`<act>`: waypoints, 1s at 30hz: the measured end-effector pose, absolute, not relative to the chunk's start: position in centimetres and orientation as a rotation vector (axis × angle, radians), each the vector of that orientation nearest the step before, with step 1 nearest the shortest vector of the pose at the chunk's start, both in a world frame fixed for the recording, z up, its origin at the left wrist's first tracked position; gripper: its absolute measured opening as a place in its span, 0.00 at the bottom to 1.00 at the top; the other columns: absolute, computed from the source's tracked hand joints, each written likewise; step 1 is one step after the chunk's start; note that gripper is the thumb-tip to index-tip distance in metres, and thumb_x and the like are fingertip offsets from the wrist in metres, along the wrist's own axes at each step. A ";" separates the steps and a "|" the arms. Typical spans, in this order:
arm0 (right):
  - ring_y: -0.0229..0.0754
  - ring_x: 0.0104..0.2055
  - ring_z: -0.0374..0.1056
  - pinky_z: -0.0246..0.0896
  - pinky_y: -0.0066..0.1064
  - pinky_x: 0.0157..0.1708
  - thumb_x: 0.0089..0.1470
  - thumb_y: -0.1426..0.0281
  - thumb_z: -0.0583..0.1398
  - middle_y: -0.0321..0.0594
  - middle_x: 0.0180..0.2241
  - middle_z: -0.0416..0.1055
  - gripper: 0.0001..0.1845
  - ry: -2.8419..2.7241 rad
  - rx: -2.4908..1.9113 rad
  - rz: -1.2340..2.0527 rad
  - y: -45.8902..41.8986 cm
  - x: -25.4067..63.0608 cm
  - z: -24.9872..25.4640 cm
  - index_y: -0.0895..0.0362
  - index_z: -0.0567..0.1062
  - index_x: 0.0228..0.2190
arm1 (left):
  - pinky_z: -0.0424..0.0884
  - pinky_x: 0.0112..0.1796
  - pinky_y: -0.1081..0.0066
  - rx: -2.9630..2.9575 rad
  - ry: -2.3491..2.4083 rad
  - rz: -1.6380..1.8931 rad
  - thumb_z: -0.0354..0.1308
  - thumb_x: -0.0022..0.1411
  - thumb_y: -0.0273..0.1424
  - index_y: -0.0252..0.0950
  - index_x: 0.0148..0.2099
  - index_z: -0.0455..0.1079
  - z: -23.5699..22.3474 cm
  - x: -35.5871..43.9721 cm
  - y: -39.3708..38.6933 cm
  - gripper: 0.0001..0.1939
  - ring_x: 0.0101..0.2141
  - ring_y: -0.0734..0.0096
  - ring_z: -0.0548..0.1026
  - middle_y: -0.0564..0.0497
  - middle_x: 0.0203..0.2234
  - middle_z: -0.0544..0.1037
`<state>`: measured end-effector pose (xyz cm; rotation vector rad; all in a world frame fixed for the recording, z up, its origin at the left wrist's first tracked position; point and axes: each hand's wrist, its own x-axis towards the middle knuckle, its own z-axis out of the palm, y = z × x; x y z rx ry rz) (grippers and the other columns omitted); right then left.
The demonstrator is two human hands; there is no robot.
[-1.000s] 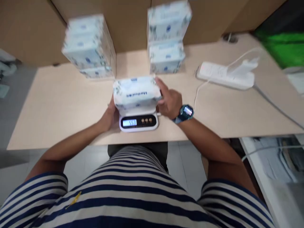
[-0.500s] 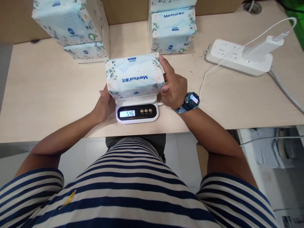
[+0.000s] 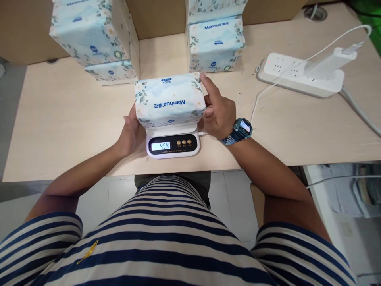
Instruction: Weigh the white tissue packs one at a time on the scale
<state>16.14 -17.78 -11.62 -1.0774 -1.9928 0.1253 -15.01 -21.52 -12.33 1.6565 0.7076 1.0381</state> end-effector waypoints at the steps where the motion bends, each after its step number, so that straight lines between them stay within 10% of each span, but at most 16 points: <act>1: 0.49 0.30 0.79 0.69 0.38 0.28 0.63 0.29 0.28 0.41 0.30 0.82 0.63 -1.988 -1.079 0.125 -17.8 16.1 -11.7 0.57 0.63 0.75 | 0.31 0.79 0.38 1.646 0.704 1.043 0.27 0.71 0.71 0.63 0.84 0.35 -12.3 -15.0 -21.6 0.46 0.83 0.50 0.31 0.61 0.85 0.41; 10: 0.52 0.29 0.79 0.69 0.40 0.27 0.62 0.27 0.28 0.41 0.30 0.82 0.65 -1.995 -1.131 0.173 -17.9 16.0 -11.3 0.58 0.59 0.77 | 0.52 0.79 0.40 1.680 0.837 1.120 0.30 0.70 0.71 0.66 0.81 0.47 -12.5 -15.1 -21.0 0.44 0.83 0.54 0.48 0.57 0.82 0.56; 30: 0.50 0.33 0.83 0.75 0.41 0.32 0.63 0.27 0.31 0.47 0.33 0.86 0.64 -1.938 -1.063 0.112 -17.5 16.8 -10.8 0.59 0.72 0.70 | 0.52 0.79 0.37 1.680 0.879 1.106 0.27 0.68 0.72 0.65 0.81 0.46 -12.9 -15.6 -21.0 0.46 0.83 0.52 0.45 0.57 0.82 0.53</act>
